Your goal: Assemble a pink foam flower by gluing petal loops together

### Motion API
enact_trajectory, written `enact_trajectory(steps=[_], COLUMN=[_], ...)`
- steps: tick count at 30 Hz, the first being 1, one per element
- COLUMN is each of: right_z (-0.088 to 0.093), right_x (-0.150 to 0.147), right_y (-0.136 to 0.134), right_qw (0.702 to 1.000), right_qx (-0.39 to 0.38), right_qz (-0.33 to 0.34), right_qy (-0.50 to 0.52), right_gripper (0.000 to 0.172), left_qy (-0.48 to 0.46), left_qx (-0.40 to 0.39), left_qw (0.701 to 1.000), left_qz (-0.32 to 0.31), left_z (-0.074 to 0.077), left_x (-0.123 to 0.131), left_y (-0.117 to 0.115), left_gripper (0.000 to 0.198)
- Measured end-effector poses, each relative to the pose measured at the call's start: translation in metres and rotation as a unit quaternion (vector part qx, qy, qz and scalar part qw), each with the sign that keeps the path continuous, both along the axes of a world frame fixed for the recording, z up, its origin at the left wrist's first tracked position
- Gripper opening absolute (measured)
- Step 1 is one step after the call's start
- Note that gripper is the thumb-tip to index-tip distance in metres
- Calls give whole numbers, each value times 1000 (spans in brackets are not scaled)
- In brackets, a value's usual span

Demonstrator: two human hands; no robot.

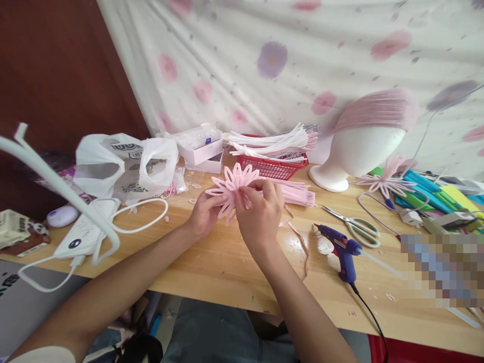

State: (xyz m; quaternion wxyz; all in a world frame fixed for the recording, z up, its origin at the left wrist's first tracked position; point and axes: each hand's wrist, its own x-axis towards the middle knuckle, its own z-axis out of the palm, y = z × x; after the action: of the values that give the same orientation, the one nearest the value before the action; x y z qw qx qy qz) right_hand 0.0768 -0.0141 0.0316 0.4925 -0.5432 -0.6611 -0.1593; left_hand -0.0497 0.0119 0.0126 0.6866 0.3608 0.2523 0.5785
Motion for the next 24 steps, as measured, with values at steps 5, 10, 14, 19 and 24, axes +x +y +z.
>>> enact_trajectory(steps=[5,10,14,19,24], right_z=[1,4,6,7,7], right_x=[3,10,17,20,19], right_y=[-1,-2,5,13,12], right_qw=[999,998,997,998,999], right_qx=[23,35,34,8,-6], right_qz=[3,40,71,49,49], right_qy=[-27,-30,27,47,24], right_gripper=[16,12,9,8,14], left_qy=[5,7,21,20,9], left_qx=[-5,-3,-7,-11,-7], left_qw=[1000,1000,1000,1000,1000], left_qz=[1,10,12,14,15], left_z=[0,0,0,1,2], left_x=[-1,0,0,1,1], left_y=[0,0,0,-1,-1], left_gripper=[17,15,16,19,15])
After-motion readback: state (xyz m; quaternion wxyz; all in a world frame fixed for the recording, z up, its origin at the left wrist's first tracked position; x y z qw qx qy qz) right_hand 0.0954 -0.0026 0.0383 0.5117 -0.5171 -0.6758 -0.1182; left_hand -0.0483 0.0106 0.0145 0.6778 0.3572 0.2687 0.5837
